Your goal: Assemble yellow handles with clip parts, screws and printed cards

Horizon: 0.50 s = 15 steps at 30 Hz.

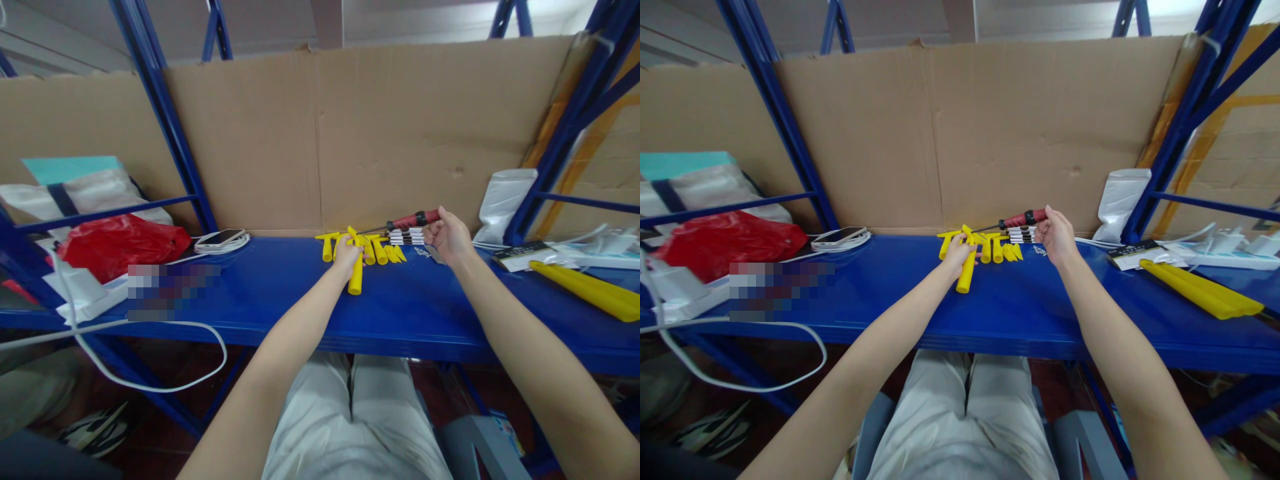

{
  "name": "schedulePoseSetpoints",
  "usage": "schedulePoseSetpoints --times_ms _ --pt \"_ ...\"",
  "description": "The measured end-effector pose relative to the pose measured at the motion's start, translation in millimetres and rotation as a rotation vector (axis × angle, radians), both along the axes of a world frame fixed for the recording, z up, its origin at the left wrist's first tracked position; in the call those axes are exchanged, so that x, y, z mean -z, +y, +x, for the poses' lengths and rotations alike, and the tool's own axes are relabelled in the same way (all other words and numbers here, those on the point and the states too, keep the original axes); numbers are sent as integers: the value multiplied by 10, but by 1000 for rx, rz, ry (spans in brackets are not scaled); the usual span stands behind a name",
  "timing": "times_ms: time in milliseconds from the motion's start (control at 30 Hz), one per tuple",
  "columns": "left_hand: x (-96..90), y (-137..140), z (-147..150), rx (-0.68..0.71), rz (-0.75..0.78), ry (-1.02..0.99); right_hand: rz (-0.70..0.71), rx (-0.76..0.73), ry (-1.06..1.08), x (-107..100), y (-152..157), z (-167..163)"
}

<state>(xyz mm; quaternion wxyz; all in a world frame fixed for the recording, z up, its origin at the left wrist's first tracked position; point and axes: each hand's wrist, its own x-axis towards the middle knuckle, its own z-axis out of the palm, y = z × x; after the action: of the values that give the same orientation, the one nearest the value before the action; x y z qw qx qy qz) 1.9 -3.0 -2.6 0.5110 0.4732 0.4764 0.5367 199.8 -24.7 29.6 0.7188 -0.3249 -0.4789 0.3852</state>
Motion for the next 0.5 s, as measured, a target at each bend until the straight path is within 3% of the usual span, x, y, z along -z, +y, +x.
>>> schedulePoseSetpoints --times_ms 500 --pt "-42 -38 -7 8 -21 -8 9 7 22 -46 -88 -80"
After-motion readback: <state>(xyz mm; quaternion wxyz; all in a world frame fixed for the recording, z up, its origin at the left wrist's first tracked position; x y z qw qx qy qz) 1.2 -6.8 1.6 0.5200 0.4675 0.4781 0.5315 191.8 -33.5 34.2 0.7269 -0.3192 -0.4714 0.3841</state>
